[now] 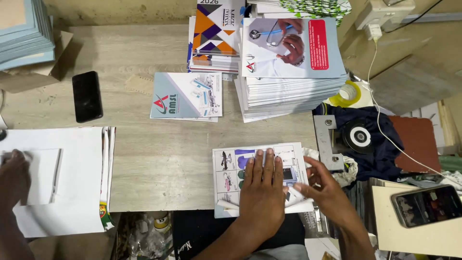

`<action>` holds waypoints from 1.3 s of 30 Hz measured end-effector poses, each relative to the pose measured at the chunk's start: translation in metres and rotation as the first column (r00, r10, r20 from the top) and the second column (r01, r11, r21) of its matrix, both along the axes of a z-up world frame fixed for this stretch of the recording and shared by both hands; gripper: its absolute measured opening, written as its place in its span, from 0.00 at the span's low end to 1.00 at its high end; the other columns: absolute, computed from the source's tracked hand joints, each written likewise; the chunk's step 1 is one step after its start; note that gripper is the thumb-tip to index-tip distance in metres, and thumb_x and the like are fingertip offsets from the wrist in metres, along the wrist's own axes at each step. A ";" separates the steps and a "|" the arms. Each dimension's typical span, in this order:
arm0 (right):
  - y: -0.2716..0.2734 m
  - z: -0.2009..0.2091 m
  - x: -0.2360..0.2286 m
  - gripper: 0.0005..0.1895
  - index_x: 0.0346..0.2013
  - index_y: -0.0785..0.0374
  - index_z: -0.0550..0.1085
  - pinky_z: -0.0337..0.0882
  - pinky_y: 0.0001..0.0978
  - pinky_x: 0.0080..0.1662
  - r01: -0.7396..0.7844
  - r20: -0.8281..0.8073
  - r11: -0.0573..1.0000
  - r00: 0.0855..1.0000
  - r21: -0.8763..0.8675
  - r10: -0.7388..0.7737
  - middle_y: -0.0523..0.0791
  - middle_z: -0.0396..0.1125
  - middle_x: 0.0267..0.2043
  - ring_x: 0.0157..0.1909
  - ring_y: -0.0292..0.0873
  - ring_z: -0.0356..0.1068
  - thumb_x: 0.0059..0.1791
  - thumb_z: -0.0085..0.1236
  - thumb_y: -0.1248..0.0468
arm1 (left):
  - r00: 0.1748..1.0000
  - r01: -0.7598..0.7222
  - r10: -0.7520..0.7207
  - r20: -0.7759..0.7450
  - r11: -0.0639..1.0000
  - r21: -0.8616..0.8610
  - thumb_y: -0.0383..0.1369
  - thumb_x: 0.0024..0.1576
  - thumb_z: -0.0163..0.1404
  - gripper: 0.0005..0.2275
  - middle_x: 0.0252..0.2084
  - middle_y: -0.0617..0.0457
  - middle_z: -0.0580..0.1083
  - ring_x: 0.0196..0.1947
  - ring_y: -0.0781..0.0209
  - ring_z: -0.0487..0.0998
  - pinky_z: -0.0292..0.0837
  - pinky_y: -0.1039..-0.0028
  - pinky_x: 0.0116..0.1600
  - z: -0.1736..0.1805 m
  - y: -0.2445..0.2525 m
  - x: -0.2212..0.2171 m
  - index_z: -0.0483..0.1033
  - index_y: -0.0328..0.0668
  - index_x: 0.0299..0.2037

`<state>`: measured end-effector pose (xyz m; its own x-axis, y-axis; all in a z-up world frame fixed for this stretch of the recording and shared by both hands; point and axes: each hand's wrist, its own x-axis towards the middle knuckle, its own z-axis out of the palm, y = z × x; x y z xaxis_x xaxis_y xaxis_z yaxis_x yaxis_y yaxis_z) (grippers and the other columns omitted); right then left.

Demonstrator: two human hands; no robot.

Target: The person assembles booklets by inserting printed pages into covers and smoothing them with a white cloth. Another person applies glue to the spines of the booklets using a brush. The process involves handling stacks of paper, covers, and finished booklets on a cluttered table.

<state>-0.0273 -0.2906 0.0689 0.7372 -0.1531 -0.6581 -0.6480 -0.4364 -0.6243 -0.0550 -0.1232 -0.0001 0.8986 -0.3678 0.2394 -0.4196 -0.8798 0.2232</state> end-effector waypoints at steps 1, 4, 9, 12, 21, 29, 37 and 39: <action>-0.005 0.002 -0.012 0.50 0.74 0.31 0.54 0.63 0.58 0.69 -0.031 -0.109 0.999 0.993 0.038 0.035 0.50 0.48 0.77 0.77 0.55 0.50 0.39 0.62 0.48 | 0.997 -0.048 0.042 0.061 0.993 0.110 0.48 0.66 0.33 0.32 0.79 0.37 0.43 0.79 0.37 0.37 0.29 0.52 0.80 -0.005 -0.002 -0.001 0.44 0.35 0.75; -0.020 -0.014 -0.034 0.48 0.74 0.30 0.57 0.62 0.43 0.68 0.018 -0.175 0.996 0.985 0.083 -0.003 0.43 0.57 0.74 0.75 0.46 0.58 0.39 0.62 0.49 | 1.000 -0.003 0.002 -0.029 0.998 -0.068 0.42 0.65 0.39 0.31 0.77 0.33 0.48 0.78 0.33 0.42 0.32 0.48 0.78 0.004 -0.004 -0.004 0.50 0.29 0.74; -0.013 -0.015 -0.041 0.47 0.72 0.35 0.61 0.65 0.45 0.66 0.089 -0.081 0.989 0.993 0.115 -0.080 0.46 0.58 0.72 0.73 0.48 0.61 0.37 0.62 0.49 | 0.998 -0.052 0.050 0.033 0.998 0.038 0.57 0.58 0.46 0.42 0.78 0.34 0.47 0.79 0.40 0.43 0.36 0.54 0.79 0.007 0.013 -0.023 0.49 0.32 0.74; -0.009 -0.011 -0.040 0.45 0.72 0.36 0.63 0.67 0.47 0.65 0.127 -0.069 0.987 0.990 0.100 -0.120 0.48 0.59 0.70 0.73 0.48 0.61 0.38 0.60 0.49 | 0.980 -0.157 0.130 0.153 0.971 0.178 0.74 0.52 0.36 0.53 0.79 0.36 0.42 0.80 0.44 0.39 0.32 0.59 0.80 0.002 0.049 -0.044 0.43 0.32 0.74; -0.026 -0.048 -0.013 0.31 0.73 0.47 0.58 0.68 0.52 0.58 0.022 0.233 0.987 0.972 -0.159 0.016 0.42 0.57 0.72 0.54 0.50 0.67 0.54 0.38 0.49 | 0.933 -0.358 0.327 0.149 0.868 0.343 0.87 0.40 0.31 0.68 0.79 0.34 0.41 0.80 0.41 0.39 0.36 0.57 0.79 -0.016 0.140 -0.093 0.40 0.27 0.75; -0.056 -0.100 0.012 0.15 0.56 0.60 0.72 0.72 0.51 0.47 -0.135 0.404 0.813 0.814 -0.566 0.417 0.52 0.70 0.56 0.49 0.57 0.74 0.55 0.49 0.63 | 0.955 -0.271 0.183 0.231 0.857 0.439 0.99 0.46 0.41 0.74 0.79 0.33 0.39 0.79 0.38 0.38 0.33 0.58 0.80 0.021 0.025 -0.063 0.36 0.30 0.76; 0.023 -0.040 0.054 0.18 0.47 0.55 0.64 0.74 0.44 0.26 -0.487 0.049 0.387 0.572 -0.783 0.819 0.41 0.72 0.21 0.18 0.47 0.72 0.57 0.37 0.45 | 0.960 -0.226 0.198 0.197 0.965 0.130 0.73 0.47 0.57 0.55 0.78 0.43 0.54 0.79 0.48 0.52 0.42 0.59 0.81 -0.024 -0.009 -0.060 0.55 0.38 0.74; 0.072 -0.031 0.071 0.18 0.49 0.56 0.64 0.71 0.38 0.24 -0.625 0.009 0.320 0.447 -0.712 0.895 0.38 0.71 0.20 0.19 0.42 0.71 0.58 0.36 0.46 | 0.969 -0.178 0.176 0.174 0.984 -0.003 0.65 0.52 0.56 0.46 0.73 0.39 0.62 0.76 0.44 0.57 0.46 0.56 0.79 -0.040 -0.011 -0.059 0.62 0.35 0.71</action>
